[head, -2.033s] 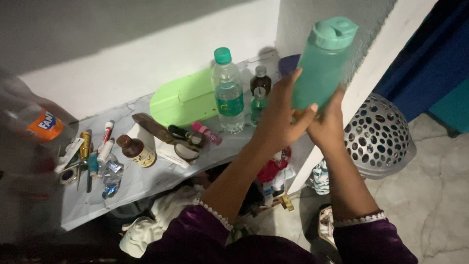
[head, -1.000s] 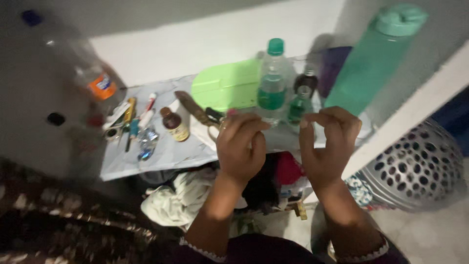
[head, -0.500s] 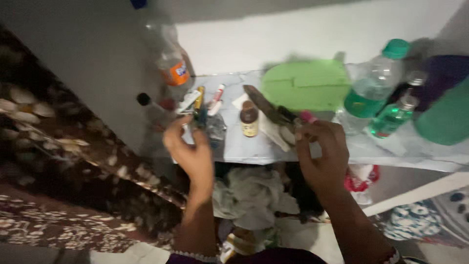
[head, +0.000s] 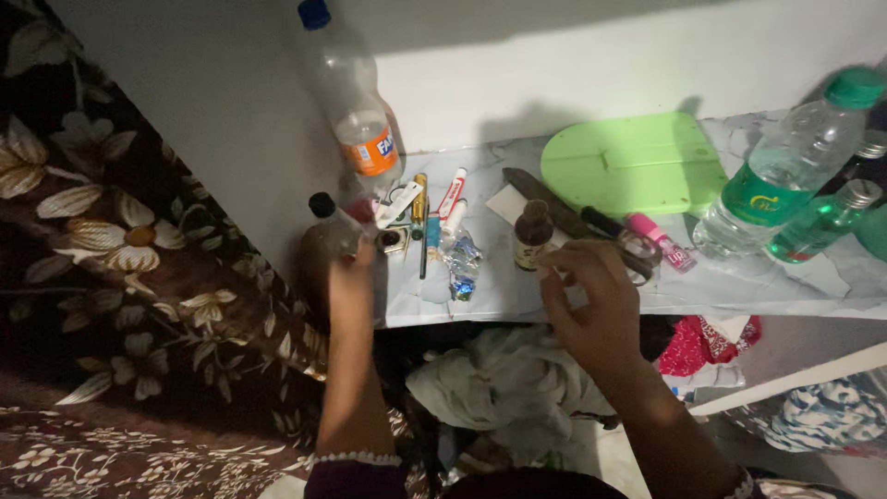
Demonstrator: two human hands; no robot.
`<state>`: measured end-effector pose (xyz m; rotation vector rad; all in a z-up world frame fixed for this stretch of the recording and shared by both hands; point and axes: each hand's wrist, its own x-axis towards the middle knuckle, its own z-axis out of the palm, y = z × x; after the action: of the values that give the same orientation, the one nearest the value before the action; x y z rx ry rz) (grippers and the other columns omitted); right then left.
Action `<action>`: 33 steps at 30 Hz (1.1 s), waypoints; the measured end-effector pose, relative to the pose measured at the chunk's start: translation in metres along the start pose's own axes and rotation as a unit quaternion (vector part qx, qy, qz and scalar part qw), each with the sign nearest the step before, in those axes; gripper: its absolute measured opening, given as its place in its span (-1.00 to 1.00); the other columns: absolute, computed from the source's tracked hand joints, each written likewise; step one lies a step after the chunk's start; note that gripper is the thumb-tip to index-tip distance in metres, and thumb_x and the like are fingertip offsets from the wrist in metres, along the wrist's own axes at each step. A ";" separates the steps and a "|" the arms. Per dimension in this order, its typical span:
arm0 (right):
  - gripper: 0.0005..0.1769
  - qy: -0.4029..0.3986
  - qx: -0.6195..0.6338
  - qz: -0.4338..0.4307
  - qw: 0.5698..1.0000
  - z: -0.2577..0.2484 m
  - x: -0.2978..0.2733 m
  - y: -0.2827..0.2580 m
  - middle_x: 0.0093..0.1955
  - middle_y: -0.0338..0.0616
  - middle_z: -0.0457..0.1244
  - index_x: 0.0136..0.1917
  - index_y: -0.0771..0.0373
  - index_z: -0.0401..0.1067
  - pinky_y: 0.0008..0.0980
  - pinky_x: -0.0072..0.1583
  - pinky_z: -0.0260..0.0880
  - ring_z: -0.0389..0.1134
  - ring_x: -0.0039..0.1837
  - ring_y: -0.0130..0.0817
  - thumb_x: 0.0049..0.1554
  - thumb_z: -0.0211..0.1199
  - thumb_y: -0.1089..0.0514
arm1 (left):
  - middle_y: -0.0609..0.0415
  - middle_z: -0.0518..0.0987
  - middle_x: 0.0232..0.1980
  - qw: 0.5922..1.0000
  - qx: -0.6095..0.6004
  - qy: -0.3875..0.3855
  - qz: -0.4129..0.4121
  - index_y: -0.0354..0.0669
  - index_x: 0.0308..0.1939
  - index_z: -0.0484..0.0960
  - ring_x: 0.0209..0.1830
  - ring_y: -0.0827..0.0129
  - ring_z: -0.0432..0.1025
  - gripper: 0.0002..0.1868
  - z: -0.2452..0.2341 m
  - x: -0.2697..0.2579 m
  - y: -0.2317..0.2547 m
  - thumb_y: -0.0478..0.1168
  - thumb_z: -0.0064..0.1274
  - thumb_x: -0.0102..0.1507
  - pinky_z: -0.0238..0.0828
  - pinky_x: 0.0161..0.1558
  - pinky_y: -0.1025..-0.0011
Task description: The person clears a cluttered shelf by removing bottles, containers, and miscellaneous items, then wipes the shelf surface with a cloth. They subsequently sit on the floor and sort through a box of personal items, including jewelry and small boxes, placing them into a larger container.
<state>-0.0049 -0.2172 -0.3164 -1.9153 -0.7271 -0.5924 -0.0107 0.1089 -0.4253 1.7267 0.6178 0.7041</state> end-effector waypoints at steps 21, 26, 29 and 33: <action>-0.13 -0.081 0.220 0.201 0.951 -0.010 -0.006 0.007 0.29 -0.03 0.24 0.52 0.28 0.02 -0.29 0.09 0.46 0.38 0.22 -0.24 0.04 0.36 0.22 | -0.06 0.67 -0.07 0.938 0.174 -0.066 0.292 -0.09 -0.03 0.69 -0.08 0.08 0.56 -0.74 0.054 -0.075 0.076 -0.14 0.29 0.24 0.47 -0.01 0.24; -0.19 -0.063 0.163 0.123 0.977 -0.017 -0.007 0.016 0.32 -0.01 0.18 0.52 0.31 0.05 -0.29 0.30 0.35 0.29 0.32 -0.26 0.11 0.36 0.25 | -0.11 0.69 -0.19 0.893 0.271 0.015 0.358 -0.27 -0.08 0.71 -0.19 -0.07 0.54 -0.56 0.068 -0.093 0.082 -0.19 0.25 -0.03 0.34 -0.25 0.04; -0.20 -0.064 0.120 0.114 0.984 -0.020 -0.011 0.020 0.29 -0.05 0.19 0.49 0.31 0.06 -0.32 0.29 0.34 0.30 0.30 -0.30 0.09 0.39 0.24 | -0.13 0.68 -0.20 0.944 0.177 -0.020 0.276 -0.26 -0.09 0.72 -0.25 0.01 0.56 -0.75 0.062 -0.090 0.082 -0.29 0.21 0.15 0.41 -0.23 0.21; -0.17 -0.075 0.210 0.141 0.965 -0.020 -0.011 0.021 0.29 -0.03 0.19 0.48 0.34 0.09 -0.30 0.31 0.26 0.24 0.33 -0.30 0.02 0.39 0.31 | -0.10 0.65 -0.34 0.995 -0.024 -0.091 0.033 -0.30 -0.10 0.74 -0.52 0.34 0.42 -0.81 0.054 -0.079 0.080 -0.32 0.22 0.22 0.30 -0.39 0.35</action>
<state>0.0005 -0.2450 -0.3284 -1.6342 -0.6024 -0.1029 -0.0218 -0.0026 -0.3701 1.7495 0.4169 0.5946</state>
